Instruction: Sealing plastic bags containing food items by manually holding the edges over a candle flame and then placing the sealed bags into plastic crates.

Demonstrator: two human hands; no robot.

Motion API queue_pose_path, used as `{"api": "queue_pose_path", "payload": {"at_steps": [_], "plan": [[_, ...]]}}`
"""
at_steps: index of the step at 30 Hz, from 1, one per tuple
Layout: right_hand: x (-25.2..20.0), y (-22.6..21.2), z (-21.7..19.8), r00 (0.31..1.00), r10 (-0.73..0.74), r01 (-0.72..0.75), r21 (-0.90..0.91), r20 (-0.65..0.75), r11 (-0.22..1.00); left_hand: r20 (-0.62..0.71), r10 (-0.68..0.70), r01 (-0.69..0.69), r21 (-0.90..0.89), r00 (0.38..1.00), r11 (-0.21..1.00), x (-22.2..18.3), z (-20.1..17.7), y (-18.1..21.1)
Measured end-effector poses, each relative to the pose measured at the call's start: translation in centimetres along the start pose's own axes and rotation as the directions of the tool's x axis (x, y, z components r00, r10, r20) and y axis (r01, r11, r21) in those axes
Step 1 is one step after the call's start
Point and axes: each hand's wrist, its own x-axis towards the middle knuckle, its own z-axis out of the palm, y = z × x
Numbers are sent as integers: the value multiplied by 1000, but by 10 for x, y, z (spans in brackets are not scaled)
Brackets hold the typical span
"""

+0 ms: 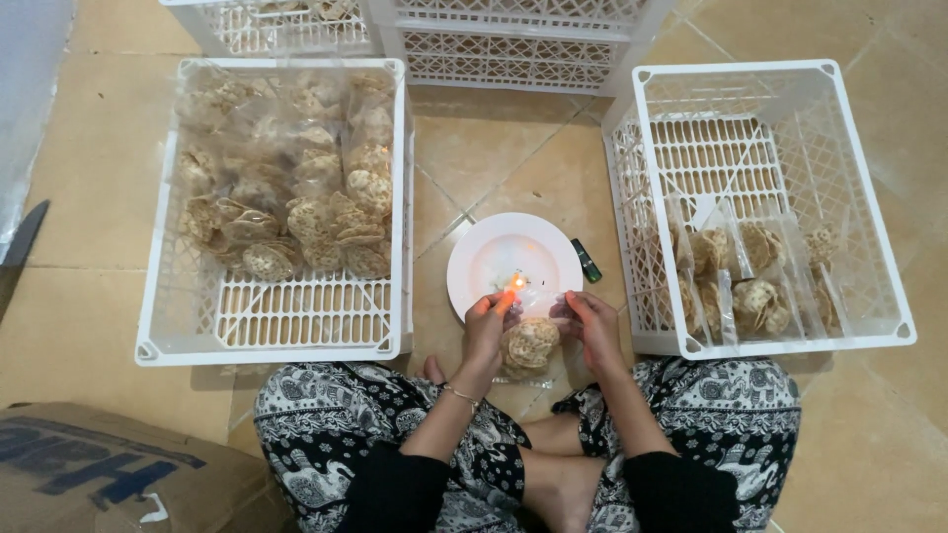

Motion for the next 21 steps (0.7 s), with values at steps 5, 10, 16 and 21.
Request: {"api": "queue_pose_path", "payload": {"at_steps": [5, 10, 16, 21], "plan": [[-11, -10, 7, 1000, 9, -9, 5, 13, 1000, -1, 9, -9, 9, 1000, 1000, 8, -7, -10], [-26, -31, 2, 997, -19, 21, -27, 76, 999, 28, 49, -49, 19, 998, 999, -4, -7, -15], [-45, -41, -12, 919, -387, 387, -355, 75, 851, 74, 160, -167, 91, 984, 982, -36, -1, -4], [-62, -34, 3, 530, -787, 782, -540, 314, 311, 170, 288, -315, 163, 942, 935, -61, 6, 8]]}}
